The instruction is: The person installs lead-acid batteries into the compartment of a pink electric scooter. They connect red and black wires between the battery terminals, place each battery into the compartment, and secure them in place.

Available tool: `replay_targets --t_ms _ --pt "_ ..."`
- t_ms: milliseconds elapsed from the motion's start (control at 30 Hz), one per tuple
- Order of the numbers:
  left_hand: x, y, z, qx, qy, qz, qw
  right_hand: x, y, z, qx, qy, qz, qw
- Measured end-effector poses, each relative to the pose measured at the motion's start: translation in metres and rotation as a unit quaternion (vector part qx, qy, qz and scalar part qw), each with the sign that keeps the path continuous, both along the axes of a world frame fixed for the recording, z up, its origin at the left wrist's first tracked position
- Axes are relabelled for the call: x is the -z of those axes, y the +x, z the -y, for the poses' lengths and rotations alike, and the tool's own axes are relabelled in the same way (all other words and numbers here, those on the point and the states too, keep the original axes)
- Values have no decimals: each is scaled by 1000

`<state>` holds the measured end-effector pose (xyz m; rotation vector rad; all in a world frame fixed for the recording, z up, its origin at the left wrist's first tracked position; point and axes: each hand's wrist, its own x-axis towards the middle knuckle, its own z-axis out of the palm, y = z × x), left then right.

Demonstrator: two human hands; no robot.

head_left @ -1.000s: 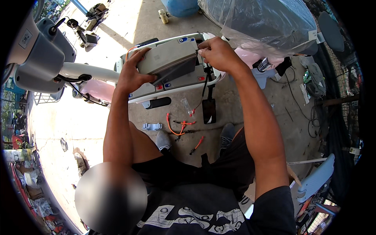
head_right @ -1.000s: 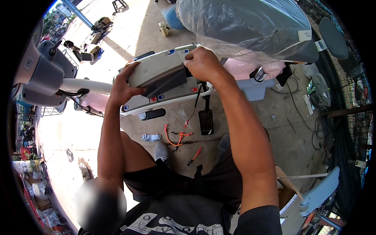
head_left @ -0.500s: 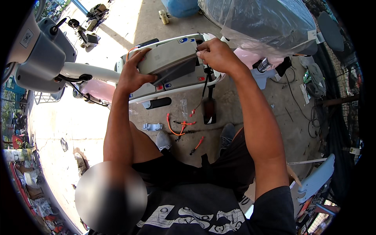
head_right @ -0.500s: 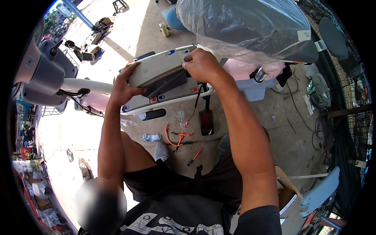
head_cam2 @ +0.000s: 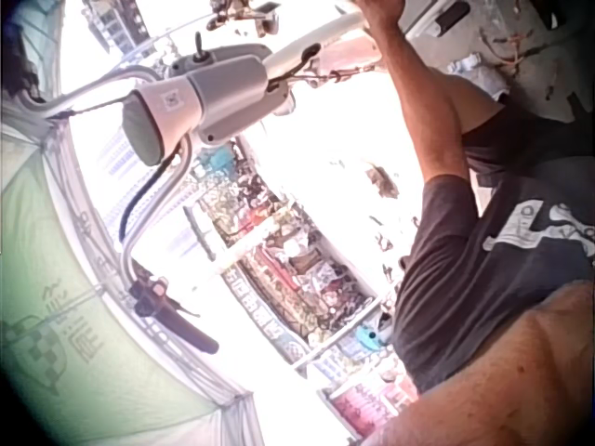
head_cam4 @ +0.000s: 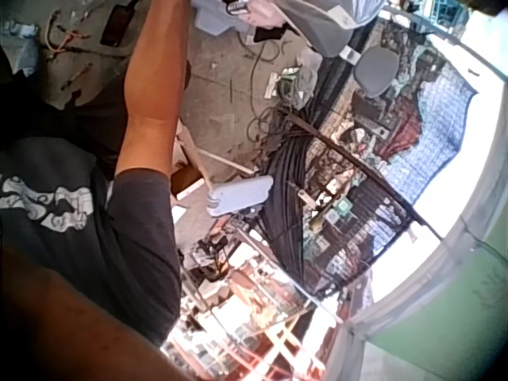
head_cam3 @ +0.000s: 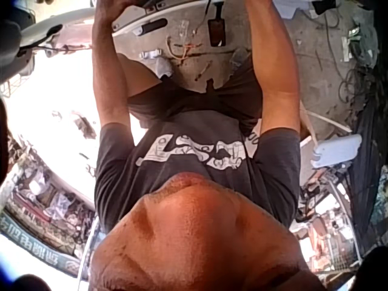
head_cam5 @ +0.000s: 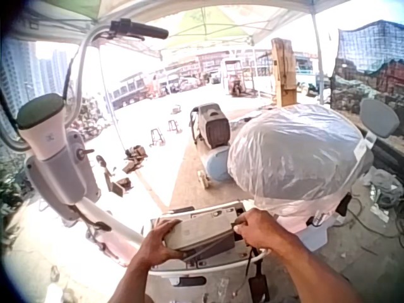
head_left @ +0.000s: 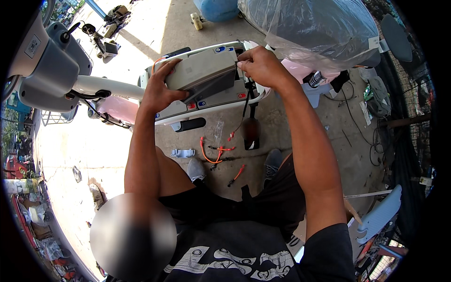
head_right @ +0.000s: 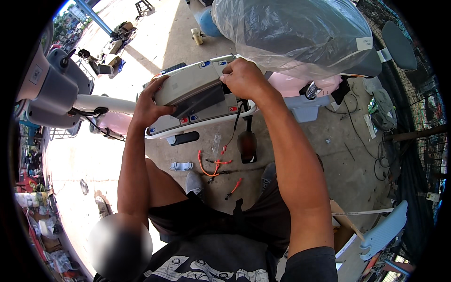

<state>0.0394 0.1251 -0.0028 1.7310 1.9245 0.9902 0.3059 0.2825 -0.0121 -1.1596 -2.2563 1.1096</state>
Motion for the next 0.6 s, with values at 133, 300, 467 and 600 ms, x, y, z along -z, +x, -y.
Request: replay_targets --t_ms 133,300,467,600 --pt "0 0 0 1 3 -5 1000 -5 -3 6 -19 2 2 1000" --pt "3 -4 -2 12 7 0 1000 -20 -12 20 -35 0 24 999" --pt "-1 -7 -14 25 8 2 1000 1 -21 26 -14 70 -6 997" --pt "-3 -8 -17 30 16 3 999 10 -23 27 -2 104 -4 995"
